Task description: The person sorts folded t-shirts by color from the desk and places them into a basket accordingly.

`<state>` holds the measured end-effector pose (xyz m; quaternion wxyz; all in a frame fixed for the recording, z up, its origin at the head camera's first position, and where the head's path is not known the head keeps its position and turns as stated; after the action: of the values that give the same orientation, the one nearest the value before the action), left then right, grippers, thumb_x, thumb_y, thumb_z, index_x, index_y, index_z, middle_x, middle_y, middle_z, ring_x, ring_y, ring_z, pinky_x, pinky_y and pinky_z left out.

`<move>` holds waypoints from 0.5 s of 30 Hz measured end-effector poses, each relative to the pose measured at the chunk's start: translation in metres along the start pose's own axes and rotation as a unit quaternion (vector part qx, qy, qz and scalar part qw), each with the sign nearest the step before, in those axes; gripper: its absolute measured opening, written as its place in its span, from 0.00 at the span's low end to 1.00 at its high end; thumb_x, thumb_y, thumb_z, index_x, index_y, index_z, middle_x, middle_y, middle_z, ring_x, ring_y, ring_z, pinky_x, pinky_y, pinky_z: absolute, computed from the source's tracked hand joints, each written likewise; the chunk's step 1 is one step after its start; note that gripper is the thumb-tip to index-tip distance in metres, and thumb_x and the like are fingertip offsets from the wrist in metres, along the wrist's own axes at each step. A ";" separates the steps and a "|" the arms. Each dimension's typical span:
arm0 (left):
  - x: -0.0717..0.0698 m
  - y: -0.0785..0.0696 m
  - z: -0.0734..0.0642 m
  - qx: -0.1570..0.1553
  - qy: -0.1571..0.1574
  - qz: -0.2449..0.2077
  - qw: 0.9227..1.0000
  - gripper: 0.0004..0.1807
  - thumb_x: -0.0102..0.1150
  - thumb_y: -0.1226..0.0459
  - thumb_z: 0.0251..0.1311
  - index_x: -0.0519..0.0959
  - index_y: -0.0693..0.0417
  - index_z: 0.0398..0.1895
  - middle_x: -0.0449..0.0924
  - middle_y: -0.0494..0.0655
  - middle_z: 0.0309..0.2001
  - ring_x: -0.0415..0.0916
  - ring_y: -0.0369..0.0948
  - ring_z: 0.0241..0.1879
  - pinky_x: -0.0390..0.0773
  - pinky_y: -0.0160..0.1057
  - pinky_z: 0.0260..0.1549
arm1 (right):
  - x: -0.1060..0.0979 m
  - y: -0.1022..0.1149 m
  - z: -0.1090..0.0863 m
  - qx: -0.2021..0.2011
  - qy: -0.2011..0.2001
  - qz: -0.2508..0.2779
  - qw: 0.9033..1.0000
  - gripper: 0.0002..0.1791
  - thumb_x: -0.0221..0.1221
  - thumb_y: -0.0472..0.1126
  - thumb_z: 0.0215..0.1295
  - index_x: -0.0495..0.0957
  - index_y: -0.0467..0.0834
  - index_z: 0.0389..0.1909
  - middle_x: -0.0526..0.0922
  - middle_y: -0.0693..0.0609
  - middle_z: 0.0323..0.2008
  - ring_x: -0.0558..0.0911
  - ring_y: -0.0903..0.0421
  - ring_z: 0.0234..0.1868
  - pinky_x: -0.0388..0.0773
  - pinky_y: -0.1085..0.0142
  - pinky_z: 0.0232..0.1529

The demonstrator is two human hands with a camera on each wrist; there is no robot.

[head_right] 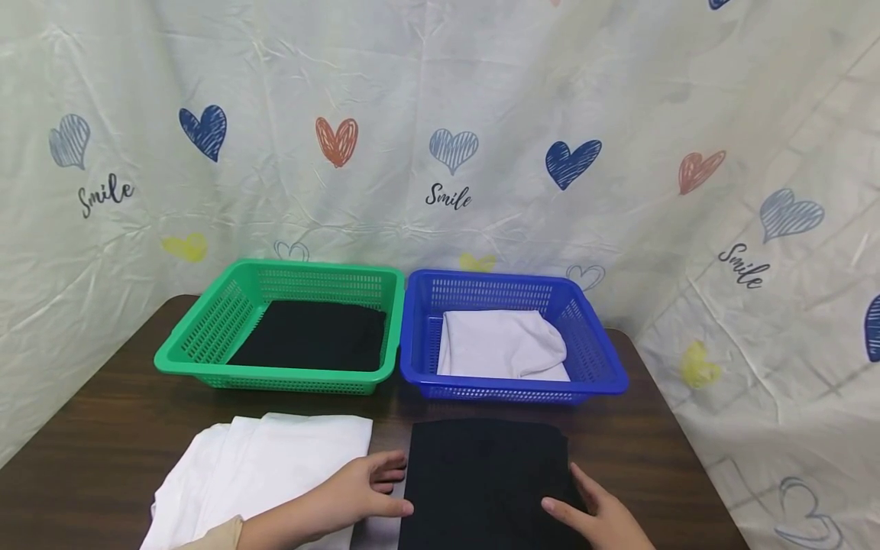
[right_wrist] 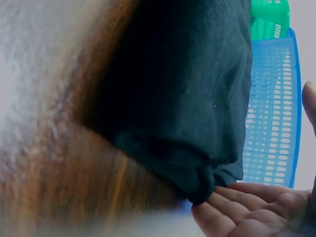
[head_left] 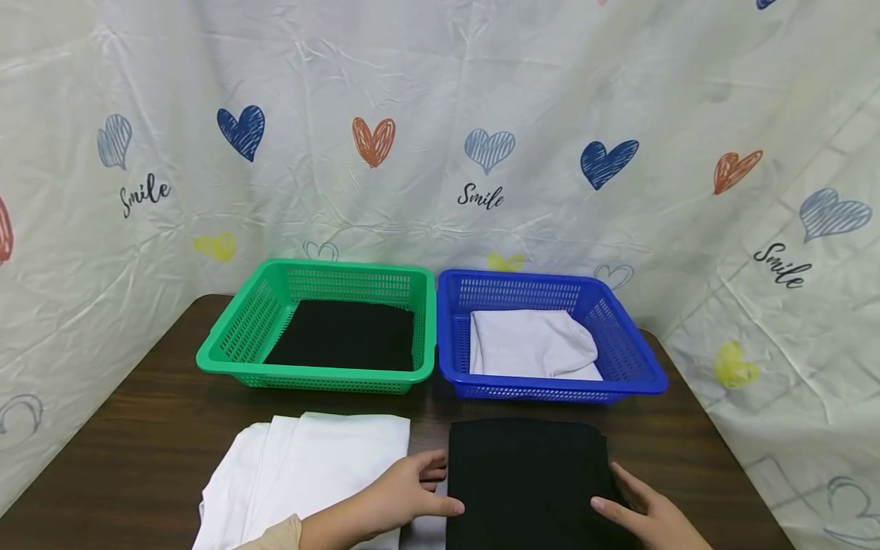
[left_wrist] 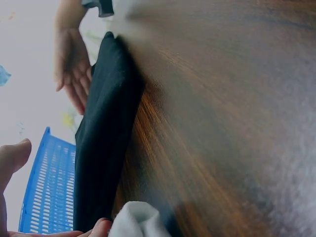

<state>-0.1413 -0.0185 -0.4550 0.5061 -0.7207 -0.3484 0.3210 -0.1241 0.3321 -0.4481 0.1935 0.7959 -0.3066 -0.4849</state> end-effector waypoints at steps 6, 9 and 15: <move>0.001 0.002 0.001 -0.001 -0.004 -0.029 1.000 0.41 0.72 0.66 0.55 0.63 0.74 0.69 0.71 0.67 0.66 0.72 0.59 0.64 0.74 0.57 0.61 | -0.006 -0.002 0.000 0.009 -0.020 0.054 0.998 0.50 0.57 0.60 0.69 0.51 0.25 0.74 0.60 0.29 0.71 0.67 0.32 0.70 0.75 0.44 0.61; 0.002 0.002 0.002 -0.003 -0.007 -0.036 0.999 0.41 0.72 0.66 0.55 0.63 0.74 0.69 0.71 0.68 0.66 0.72 0.59 0.64 0.74 0.57 0.61 | -0.009 -0.004 -0.001 0.019 -0.045 0.065 0.997 0.50 0.57 0.62 0.68 0.55 0.27 0.73 0.67 0.32 0.69 0.72 0.35 0.68 0.78 0.47 0.59; 0.003 0.001 0.003 -0.002 -0.012 -0.037 0.999 0.41 0.71 0.66 0.56 0.62 0.74 0.69 0.70 0.69 0.66 0.71 0.60 0.65 0.75 0.57 0.61 | -0.014 -0.007 0.000 0.018 -0.063 0.077 0.995 0.45 0.56 0.61 0.69 0.61 0.30 0.71 0.75 0.36 0.64 0.75 0.37 0.65 0.80 0.48 0.56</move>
<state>-0.1419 -0.0152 -0.4565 0.5122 -0.7041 -0.3818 0.3101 -0.1263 0.3466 -0.4434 0.1961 0.7415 -0.3870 -0.5119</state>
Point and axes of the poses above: each hand's wrist, its own z-axis towards the middle knuckle, its own x-axis out of the palm, y = z × x, the point moved 4 cm from there along z, towards the middle knuckle
